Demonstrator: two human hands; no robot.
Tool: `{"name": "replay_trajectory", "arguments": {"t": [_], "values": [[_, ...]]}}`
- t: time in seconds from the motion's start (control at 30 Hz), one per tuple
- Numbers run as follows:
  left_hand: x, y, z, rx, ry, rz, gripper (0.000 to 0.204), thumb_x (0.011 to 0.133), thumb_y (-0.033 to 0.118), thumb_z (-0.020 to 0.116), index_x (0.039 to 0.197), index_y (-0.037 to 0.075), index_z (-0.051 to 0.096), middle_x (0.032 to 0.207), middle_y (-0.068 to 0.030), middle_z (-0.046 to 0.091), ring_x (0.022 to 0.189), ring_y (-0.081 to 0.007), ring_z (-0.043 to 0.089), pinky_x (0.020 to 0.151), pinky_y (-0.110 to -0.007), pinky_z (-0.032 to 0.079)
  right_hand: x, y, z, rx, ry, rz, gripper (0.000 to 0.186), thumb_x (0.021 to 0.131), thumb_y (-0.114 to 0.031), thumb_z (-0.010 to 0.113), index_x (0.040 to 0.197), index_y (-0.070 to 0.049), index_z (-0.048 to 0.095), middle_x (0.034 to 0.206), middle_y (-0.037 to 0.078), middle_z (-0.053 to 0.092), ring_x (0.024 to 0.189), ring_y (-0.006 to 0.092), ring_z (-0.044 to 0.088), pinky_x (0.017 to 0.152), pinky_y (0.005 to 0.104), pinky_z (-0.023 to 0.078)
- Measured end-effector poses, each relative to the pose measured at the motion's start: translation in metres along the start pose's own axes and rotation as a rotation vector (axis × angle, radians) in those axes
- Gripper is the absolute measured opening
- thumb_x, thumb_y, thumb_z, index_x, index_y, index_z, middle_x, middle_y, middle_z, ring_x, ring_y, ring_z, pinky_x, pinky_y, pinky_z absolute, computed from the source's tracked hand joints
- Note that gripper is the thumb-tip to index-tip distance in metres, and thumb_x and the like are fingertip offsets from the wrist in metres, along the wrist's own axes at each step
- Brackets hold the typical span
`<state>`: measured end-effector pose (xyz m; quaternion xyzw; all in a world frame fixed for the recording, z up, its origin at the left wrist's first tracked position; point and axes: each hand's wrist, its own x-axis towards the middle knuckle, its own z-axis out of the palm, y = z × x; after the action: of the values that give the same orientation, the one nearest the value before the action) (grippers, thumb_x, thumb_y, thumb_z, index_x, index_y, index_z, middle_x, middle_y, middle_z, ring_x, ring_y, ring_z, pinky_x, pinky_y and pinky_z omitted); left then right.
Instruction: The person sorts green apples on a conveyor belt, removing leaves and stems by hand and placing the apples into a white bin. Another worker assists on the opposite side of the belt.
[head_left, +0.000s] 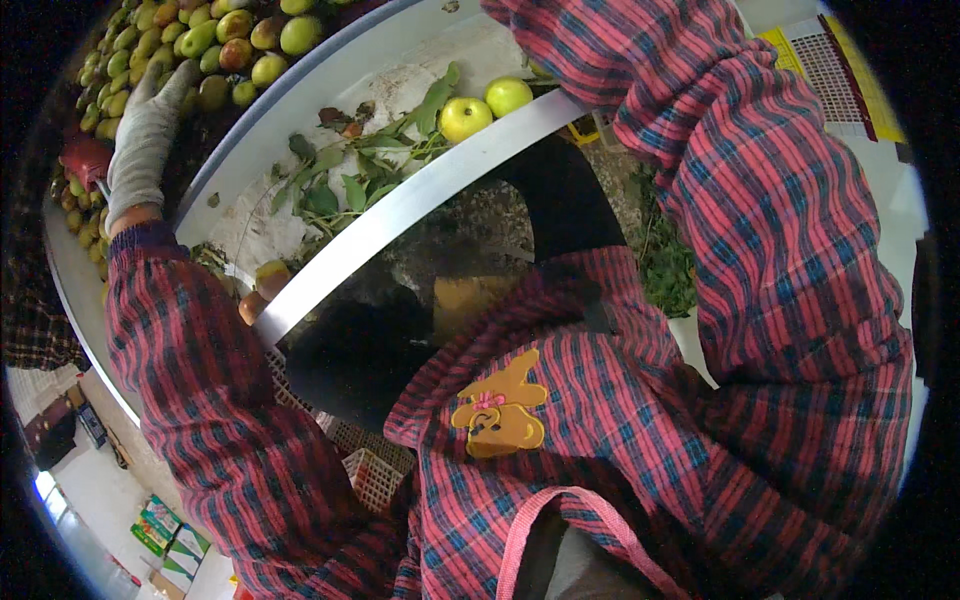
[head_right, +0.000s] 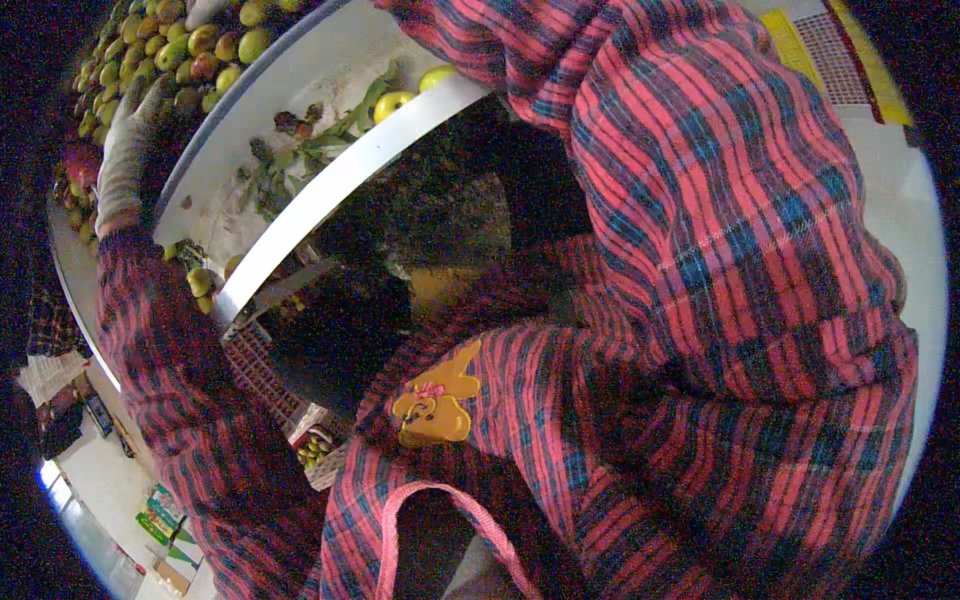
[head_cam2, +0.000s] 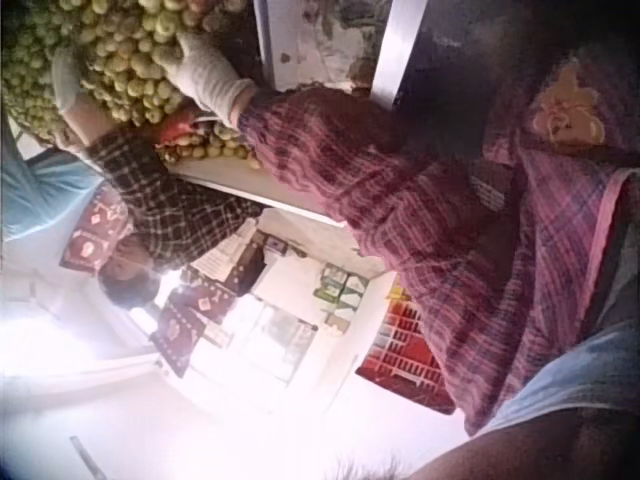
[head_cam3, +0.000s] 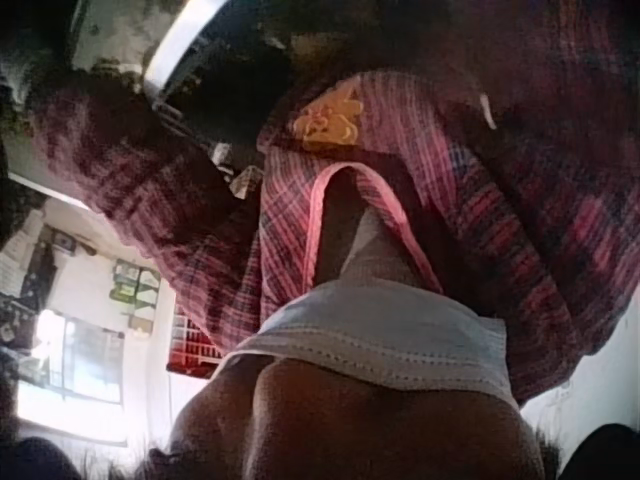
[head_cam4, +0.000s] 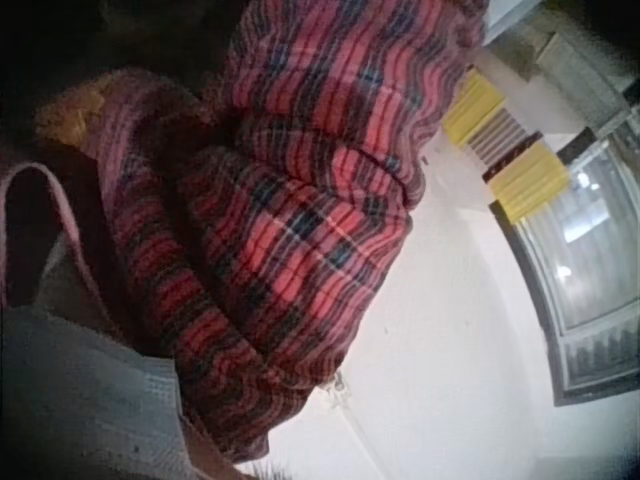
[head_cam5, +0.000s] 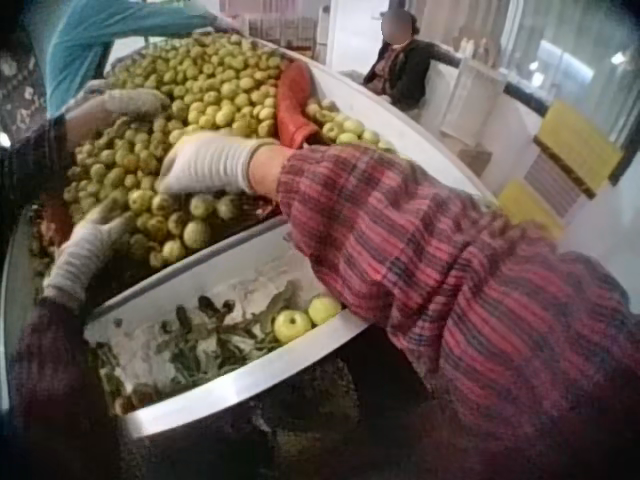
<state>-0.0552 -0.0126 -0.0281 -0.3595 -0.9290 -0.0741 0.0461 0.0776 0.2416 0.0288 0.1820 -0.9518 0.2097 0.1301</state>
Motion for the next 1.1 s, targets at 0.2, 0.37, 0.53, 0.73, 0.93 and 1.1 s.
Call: {"name": "replay_trajectory", "arguments": {"t": [0.2, 0.37, 0.53, 0.73, 0.93, 1.1], "values": [[-0.002, 0.012, 0.004, -0.235, -0.123, 0.073, 0.077, 0.080, 0.050, 0.067, 0.139, 0.006, 0.043, 0.131, -0.0152, 0.054, 0.122, -0.0234, 0.049, 0.102, -0.031, 0.036, -0.017, 0.066, -0.016, -0.401, -0.200, 0.431, 0.057, 0.074, -0.049, 0.063, 0.110, -0.005, 0.067, 0.102, 0.015, 0.069, 0.092, 0.0295, 0.066, 0.080, 0.0387, 0.051], [-0.013, 0.038, -0.017, -0.350, -0.148, 0.070, 0.060, 0.084, 0.044, 0.065, 0.131, 0.008, 0.054, 0.128, -0.0104, 0.057, 0.119, -0.0182, 0.051, 0.101, -0.029, 0.037, 0.001, 0.046, -0.002, -0.274, -0.240, 0.275, 0.060, 0.069, -0.051, 0.066, 0.110, -0.007, 0.067, 0.109, 0.017, 0.066, 0.100, 0.0315, 0.063, 0.083, 0.0405, 0.050], [-0.013, 0.041, -0.034, -0.331, 0.109, 0.083, 0.059, 0.084, 0.046, 0.063, 0.131, 0.011, 0.054, 0.130, -0.0124, 0.056, 0.120, -0.0206, 0.051, 0.101, -0.030, 0.036, 0.012, 0.031, 0.028, -0.172, -0.249, -0.014, 0.053, 0.070, -0.043, 0.067, 0.107, -0.007, 0.067, 0.107, 0.016, 0.067, 0.097, 0.0315, 0.064, 0.082, 0.0407, 0.050], [-0.008, 0.028, 0.013, -0.677, -0.160, -0.117, 0.074, 0.080, 0.048, 0.068, 0.140, 0.012, 0.044, 0.134, -0.0171, 0.051, 0.123, -0.0237, 0.048, 0.104, -0.031, 0.035, -0.007, 0.002, -0.016, -0.008, -0.085, 0.059, 0.033, 0.073, -0.035, 0.063, 0.092, -0.009, 0.072, 0.095, 0.014, 0.069, 0.091, 0.0280, 0.066, 0.080, 0.0392, 0.051], [-0.042, 0.087, -0.030, -0.531, -0.200, 0.035, 0.054, 0.084, 0.034, 0.066, 0.131, 0.011, 0.052, 0.128, -0.0165, 0.054, 0.112, -0.0207, 0.055, 0.094, -0.028, 0.044, 0.014, 0.042, -0.042, -0.135, -0.324, 0.772, 0.043, 0.074, -0.039, 0.057, 0.100, -0.007, 0.068, 0.099, 0.016, 0.068, 0.089, 0.0314, 0.066, 0.077, 0.0402, 0.052], [-0.037, 0.093, -0.028, -0.476, -0.061, -0.007, 0.044, 0.088, 0.031, 0.060, 0.124, 0.005, 0.056, 0.115, -0.0165, 0.062, 0.098, -0.0263, 0.060, 0.085, -0.033, 0.048, -0.031, 0.022, -0.025, -0.280, -0.094, 0.325, 0.042, 0.072, -0.042, 0.062, 0.097, -0.009, 0.068, 0.100, 0.020, 0.067, 0.093, 0.0296, 0.065, 0.081, 0.0416, 0.051]]}}
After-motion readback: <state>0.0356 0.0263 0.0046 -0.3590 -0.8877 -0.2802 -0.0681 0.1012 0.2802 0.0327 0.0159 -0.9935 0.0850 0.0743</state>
